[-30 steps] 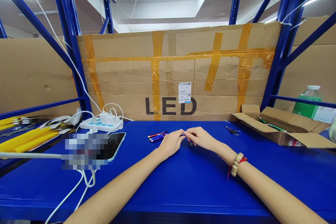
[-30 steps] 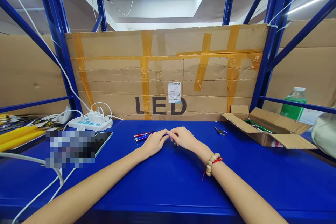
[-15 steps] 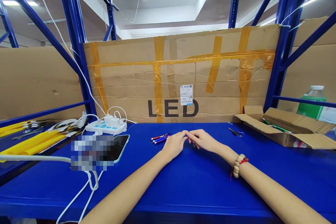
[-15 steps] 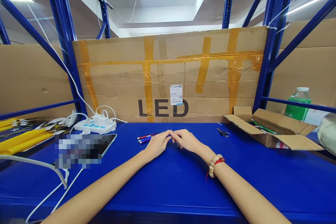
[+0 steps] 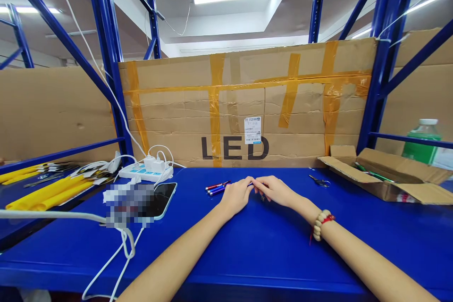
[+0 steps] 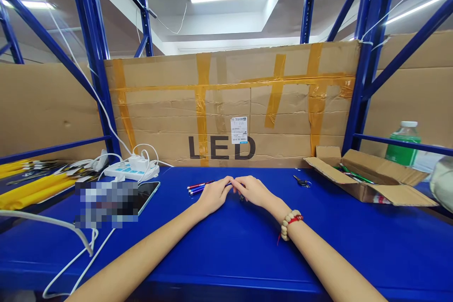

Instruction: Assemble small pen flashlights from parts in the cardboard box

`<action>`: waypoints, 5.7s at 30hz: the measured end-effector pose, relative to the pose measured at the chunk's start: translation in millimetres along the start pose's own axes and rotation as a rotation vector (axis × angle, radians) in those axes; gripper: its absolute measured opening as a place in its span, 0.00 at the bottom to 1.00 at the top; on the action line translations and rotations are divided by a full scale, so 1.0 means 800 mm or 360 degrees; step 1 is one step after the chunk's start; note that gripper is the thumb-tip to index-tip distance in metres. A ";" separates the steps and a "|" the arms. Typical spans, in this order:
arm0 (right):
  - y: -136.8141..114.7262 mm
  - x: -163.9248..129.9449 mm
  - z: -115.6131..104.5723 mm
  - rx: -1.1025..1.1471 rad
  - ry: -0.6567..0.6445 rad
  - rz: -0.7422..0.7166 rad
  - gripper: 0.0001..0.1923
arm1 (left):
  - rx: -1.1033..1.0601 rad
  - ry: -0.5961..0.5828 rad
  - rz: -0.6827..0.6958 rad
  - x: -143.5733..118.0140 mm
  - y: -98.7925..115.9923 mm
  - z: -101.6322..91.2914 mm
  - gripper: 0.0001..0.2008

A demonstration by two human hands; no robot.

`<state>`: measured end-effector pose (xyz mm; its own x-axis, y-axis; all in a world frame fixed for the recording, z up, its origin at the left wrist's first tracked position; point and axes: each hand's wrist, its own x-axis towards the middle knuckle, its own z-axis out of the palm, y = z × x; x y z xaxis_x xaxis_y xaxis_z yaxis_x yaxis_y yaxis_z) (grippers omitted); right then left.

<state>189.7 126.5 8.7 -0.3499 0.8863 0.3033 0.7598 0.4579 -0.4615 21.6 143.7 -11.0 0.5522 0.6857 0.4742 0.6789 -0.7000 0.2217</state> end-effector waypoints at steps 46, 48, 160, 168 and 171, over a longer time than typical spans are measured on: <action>0.004 -0.002 -0.003 -0.0042 -0.0036 0.0033 0.29 | 0.0052 -0.0123 -0.0010 0.001 0.002 -0.004 0.12; 0.005 -0.002 -0.002 -0.0032 -0.0046 0.0036 0.29 | 0.0036 -0.0123 -0.0012 0.001 0.001 -0.003 0.12; 0.016 0.001 -0.001 -0.0011 0.0004 -0.0074 0.23 | -0.0037 -0.0141 0.0060 0.002 -0.002 -0.002 0.11; 0.013 0.002 -0.004 -0.0112 0.0042 -0.0133 0.23 | -0.0086 -0.0138 0.0022 0.002 -0.003 -0.001 0.12; 0.011 0.002 -0.005 -0.0111 0.0061 -0.0169 0.23 | -0.0123 -0.0155 0.0015 0.002 -0.001 -0.003 0.14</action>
<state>198.3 131.7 8.3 -0.4099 0.8294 0.3796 0.7564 0.5417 -0.3666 20.9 144.7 -8.5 0.6055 0.6926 0.3922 0.6361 -0.7172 0.2846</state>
